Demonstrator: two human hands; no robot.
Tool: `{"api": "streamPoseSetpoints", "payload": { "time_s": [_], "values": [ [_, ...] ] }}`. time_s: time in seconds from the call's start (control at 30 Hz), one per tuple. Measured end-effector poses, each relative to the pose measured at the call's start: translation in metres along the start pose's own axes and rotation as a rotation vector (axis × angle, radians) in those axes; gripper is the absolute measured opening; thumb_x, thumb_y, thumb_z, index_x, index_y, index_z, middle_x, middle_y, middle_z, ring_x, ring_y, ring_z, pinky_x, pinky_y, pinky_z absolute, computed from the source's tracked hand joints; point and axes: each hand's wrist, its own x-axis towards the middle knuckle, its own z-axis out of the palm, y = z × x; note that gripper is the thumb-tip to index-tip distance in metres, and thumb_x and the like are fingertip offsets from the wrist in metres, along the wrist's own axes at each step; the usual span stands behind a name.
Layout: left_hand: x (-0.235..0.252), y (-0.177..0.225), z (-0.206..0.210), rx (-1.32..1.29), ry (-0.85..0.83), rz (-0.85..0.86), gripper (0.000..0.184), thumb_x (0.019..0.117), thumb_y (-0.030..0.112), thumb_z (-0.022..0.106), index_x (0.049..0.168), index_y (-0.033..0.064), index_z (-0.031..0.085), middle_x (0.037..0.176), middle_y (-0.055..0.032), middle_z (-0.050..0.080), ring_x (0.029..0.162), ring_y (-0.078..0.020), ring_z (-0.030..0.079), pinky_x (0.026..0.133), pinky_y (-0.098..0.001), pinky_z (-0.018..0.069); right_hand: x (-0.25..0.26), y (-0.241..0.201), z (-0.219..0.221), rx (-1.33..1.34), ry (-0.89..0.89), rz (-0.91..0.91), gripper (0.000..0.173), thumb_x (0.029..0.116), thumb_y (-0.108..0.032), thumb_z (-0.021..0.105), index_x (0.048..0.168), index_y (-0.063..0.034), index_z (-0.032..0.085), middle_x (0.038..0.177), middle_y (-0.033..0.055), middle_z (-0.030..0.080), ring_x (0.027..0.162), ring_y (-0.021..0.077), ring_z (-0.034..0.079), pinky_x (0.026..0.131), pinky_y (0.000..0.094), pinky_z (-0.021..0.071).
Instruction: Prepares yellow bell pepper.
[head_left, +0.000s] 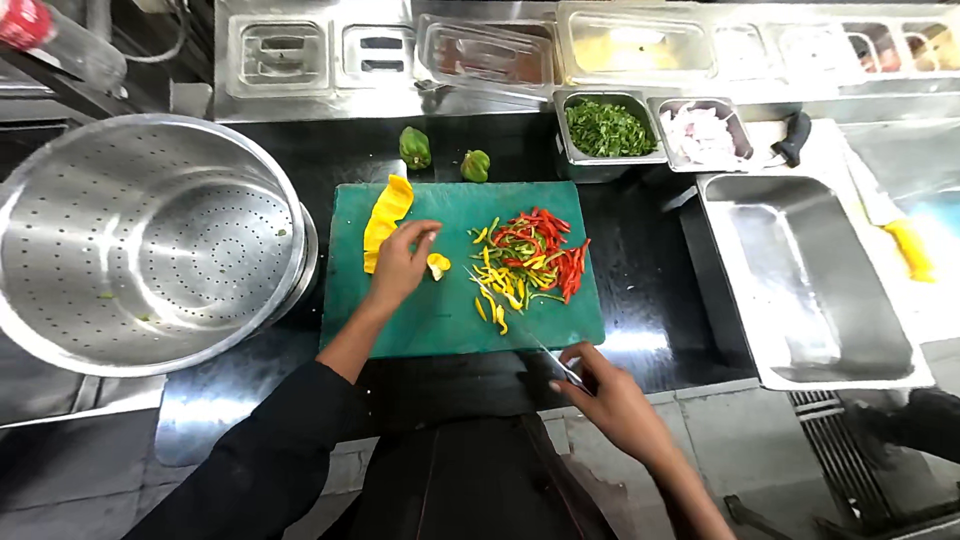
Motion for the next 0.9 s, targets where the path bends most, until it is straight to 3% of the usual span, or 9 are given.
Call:
{"api": "streamPoseSetpoints", "payload": {
  "time_s": [0.1,0.2,0.27,0.37,0.43,0.53,0.63,0.73,0.9],
  "values": [
    [0.002,-0.011,-0.015,0.020,-0.174,-0.237,0.030,0.1083,0.015,0.050,0.131,-0.0006,0.063,0.130,-0.0206,0.065,0.115,-0.0308,0.067,0.103,-0.0482,0.0516,-0.009,0.037,-0.009,0.161,-0.255,-0.036,0.035,0.0952,-0.033,0.070,0.123,-0.0110,0.064,0.079,0.0017,0.064,0.060,0.0119,0.060,0.056,0.0308,0.0527],
    [0.003,-0.007,-0.016,0.096,-0.310,-0.251,0.032,0.1052,0.016,0.058,0.131,-0.0015,0.063,0.129,-0.0214,0.064,0.107,-0.0313,0.067,0.095,-0.0475,0.0538,0.000,0.049,-0.019,0.138,-0.414,-0.045,0.032,0.0956,-0.030,0.071,0.120,-0.0102,0.065,0.078,0.0018,0.064,0.060,0.0109,0.059,0.056,0.0293,0.0515],
    [0.004,-0.002,-0.014,0.141,-0.364,-0.288,0.032,0.1002,0.017,0.067,0.127,-0.0014,0.066,0.122,-0.0220,0.063,0.104,-0.0330,0.065,0.093,-0.0487,0.0532,0.012,0.047,-0.025,0.126,-0.414,0.000,0.031,0.0962,-0.028,0.070,0.120,-0.0098,0.065,0.077,0.0025,0.065,0.059,0.0117,0.059,0.056,0.0300,0.0516],
    [0.002,0.002,-0.011,0.114,-0.336,-0.354,0.026,0.0961,0.016,0.073,0.116,-0.0002,0.067,0.113,-0.0194,0.067,0.102,-0.0309,0.067,0.093,-0.0493,0.0539,0.029,0.039,-0.032,0.121,-0.278,0.058,0.028,0.0979,-0.025,0.069,0.121,-0.0100,0.064,0.074,0.0026,0.064,0.056,0.0118,0.059,0.054,0.0300,0.0515],
    [-0.007,0.003,-0.011,0.060,-0.182,-0.296,0.022,0.0967,0.013,0.071,0.113,-0.0004,0.066,0.105,-0.0176,0.071,0.094,-0.0270,0.071,0.088,-0.0460,0.0579,0.037,0.031,-0.033,0.137,-0.200,0.061,0.026,0.0995,-0.022,0.068,0.122,-0.0102,0.063,0.073,0.0035,0.067,0.055,0.0120,0.061,0.053,0.0297,0.0529],
    [-0.030,-0.002,0.002,0.184,0.048,0.028,0.017,0.0929,0.008,0.071,0.106,-0.0019,0.070,0.103,-0.0182,0.071,0.091,-0.0294,0.072,0.082,-0.0452,0.0605,0.041,0.017,-0.025,0.220,-0.161,0.054,0.023,0.1009,-0.019,0.066,0.121,-0.0098,0.060,0.073,0.0041,0.067,0.054,0.0128,0.062,0.052,0.0285,0.0543],
    [-0.060,-0.009,0.020,0.255,-0.077,0.160,0.029,0.0903,0.018,0.078,0.114,0.0006,0.074,0.116,-0.0187,0.071,0.109,-0.0359,0.068,0.096,-0.0496,0.0560,0.041,0.001,-0.008,0.278,-0.169,0.055,0.022,0.1030,-0.020,0.062,0.122,-0.0093,0.057,0.073,0.0045,0.066,0.053,0.0131,0.061,0.051,0.0283,0.0541],
    [-0.070,-0.007,0.016,0.063,-0.159,0.072,0.043,0.0896,0.015,0.079,0.127,-0.0011,0.067,0.125,-0.0197,0.068,0.114,-0.0315,0.067,0.099,-0.0460,0.0550,0.037,-0.009,0.010,0.297,-0.185,0.111,0.024,0.1055,-0.022,0.057,0.125,-0.0090,0.055,0.073,0.0032,0.063,0.053,0.0125,0.061,0.051,0.0291,0.0543],
    [-0.069,-0.020,0.022,-0.016,-0.073,0.128,0.015,0.0934,0.006,0.071,0.106,0.0003,0.075,0.116,-0.0149,0.071,0.103,-0.0218,0.071,0.093,-0.0357,0.0597,0.028,-0.018,0.031,0.110,-0.157,0.127,0.031,0.1073,-0.030,0.051,0.132,-0.0123,0.054,0.073,0.0052,0.059,0.057,0.0183,0.059,0.057,0.0381,0.0538]
  ]
}}
